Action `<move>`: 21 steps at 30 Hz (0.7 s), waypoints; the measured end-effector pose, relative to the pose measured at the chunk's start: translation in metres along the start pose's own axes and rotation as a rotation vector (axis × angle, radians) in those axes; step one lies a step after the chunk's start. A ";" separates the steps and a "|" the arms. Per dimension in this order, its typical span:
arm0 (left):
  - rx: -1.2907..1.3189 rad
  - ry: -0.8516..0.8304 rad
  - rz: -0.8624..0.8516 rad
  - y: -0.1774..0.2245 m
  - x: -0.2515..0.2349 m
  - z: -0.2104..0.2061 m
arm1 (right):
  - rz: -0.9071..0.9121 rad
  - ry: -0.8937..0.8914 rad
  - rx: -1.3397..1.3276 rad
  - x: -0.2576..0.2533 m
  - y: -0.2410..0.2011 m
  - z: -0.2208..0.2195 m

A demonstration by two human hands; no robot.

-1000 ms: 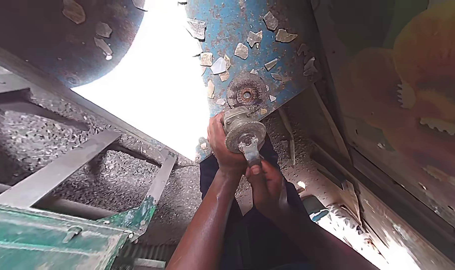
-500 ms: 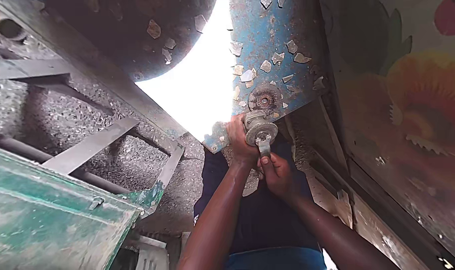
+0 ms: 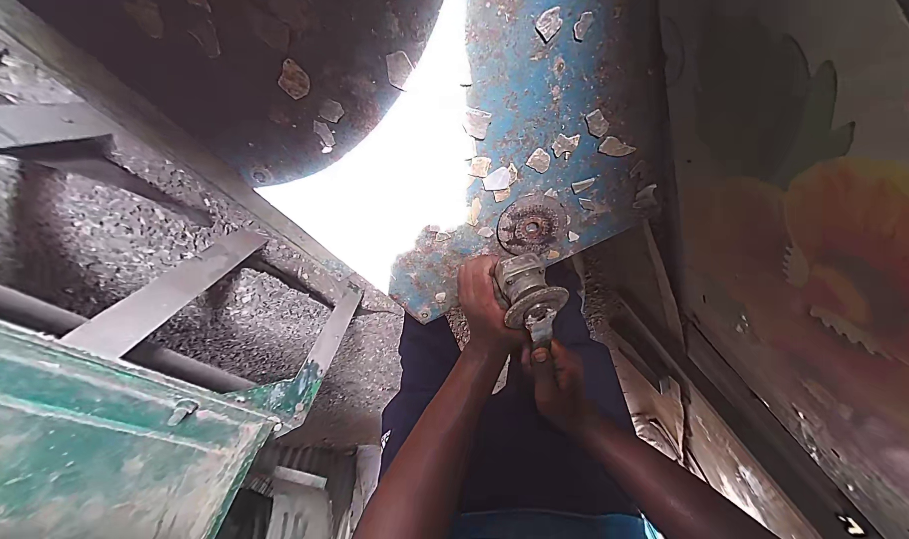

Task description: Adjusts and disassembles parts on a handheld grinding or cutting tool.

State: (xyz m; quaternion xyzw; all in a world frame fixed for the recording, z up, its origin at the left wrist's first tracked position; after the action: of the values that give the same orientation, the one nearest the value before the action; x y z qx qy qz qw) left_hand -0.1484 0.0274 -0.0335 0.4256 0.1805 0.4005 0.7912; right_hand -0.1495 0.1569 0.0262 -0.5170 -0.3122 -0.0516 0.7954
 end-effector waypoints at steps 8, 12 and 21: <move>0.093 -0.006 0.038 -0.006 0.000 0.000 | 0.074 -0.051 0.023 -0.009 -0.002 0.001; 0.137 -0.001 0.059 -0.007 0.000 0.000 | 0.087 -0.068 0.078 -0.013 -0.004 0.005; 0.131 -0.004 0.082 -0.005 0.001 0.000 | 0.087 -0.107 0.124 -0.010 -0.008 0.008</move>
State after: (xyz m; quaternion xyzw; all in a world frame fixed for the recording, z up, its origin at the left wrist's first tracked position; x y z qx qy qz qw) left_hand -0.1455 0.0263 -0.0375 0.4844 0.1871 0.4192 0.7447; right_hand -0.1642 0.1579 0.0290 -0.4818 -0.3338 0.0302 0.8097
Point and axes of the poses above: each hand's wrist, its own x-axis away from the middle knuckle, its own z-axis out of the back of the hand, y = z × x, the point moved 6 cm from there along -x, towards the middle knuckle, and after that the axes turned 11 degrees about y, right-handed, at the moved point
